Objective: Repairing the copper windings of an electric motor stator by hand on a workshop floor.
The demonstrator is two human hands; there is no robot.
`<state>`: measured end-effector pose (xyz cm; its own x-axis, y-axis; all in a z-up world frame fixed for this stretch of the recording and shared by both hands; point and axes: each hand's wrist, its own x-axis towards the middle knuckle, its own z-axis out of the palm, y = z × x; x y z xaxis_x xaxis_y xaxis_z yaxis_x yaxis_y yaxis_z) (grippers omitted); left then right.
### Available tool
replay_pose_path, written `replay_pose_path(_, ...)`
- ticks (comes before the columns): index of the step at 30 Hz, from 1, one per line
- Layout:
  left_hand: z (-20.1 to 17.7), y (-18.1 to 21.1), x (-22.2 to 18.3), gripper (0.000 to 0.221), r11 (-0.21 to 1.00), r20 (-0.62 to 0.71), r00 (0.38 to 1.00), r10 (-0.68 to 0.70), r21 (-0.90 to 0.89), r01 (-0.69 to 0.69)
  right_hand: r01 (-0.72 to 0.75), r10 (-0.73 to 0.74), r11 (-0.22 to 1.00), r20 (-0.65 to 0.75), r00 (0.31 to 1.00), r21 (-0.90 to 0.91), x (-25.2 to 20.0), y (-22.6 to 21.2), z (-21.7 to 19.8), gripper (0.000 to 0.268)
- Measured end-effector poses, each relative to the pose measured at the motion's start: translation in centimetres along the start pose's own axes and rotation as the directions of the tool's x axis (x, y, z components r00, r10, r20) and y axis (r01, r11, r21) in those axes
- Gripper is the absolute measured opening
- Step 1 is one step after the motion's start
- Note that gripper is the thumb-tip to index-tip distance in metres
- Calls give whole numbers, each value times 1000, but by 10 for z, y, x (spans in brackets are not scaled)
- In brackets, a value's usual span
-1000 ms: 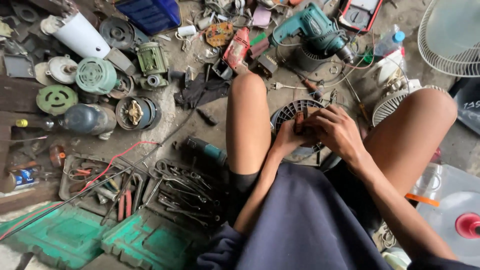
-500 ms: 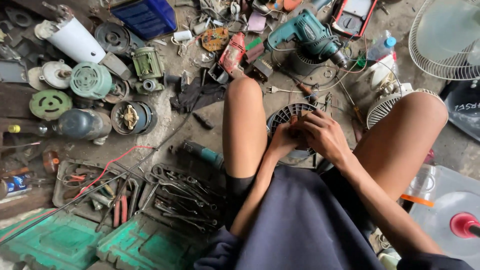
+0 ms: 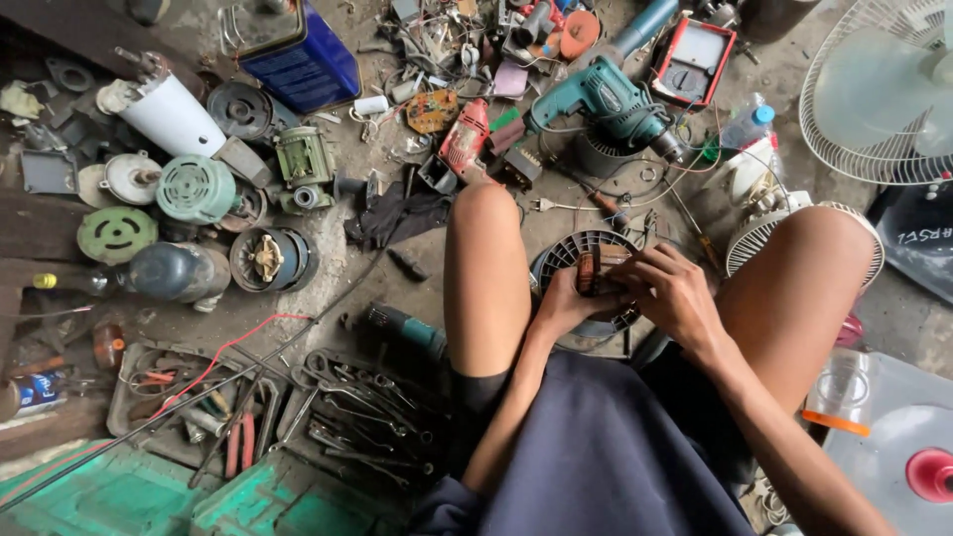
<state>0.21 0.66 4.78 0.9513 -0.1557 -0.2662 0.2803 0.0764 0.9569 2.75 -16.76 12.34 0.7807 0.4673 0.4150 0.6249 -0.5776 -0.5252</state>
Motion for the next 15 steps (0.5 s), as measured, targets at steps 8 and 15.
replay_pose_path(8, -7, -23, 11, 29, 1000, 12, 1000, -1, 31, 1, 4, -4, 1000, -15, 1000, -17, 5, -4, 1, 10)
replay_pose_path(15, -10, -49, 18, 31, 1000, 4, 1000, 14, -5, -14, 12, -11, 998, 8, 1000, -57, 11, -6, -5, 12)
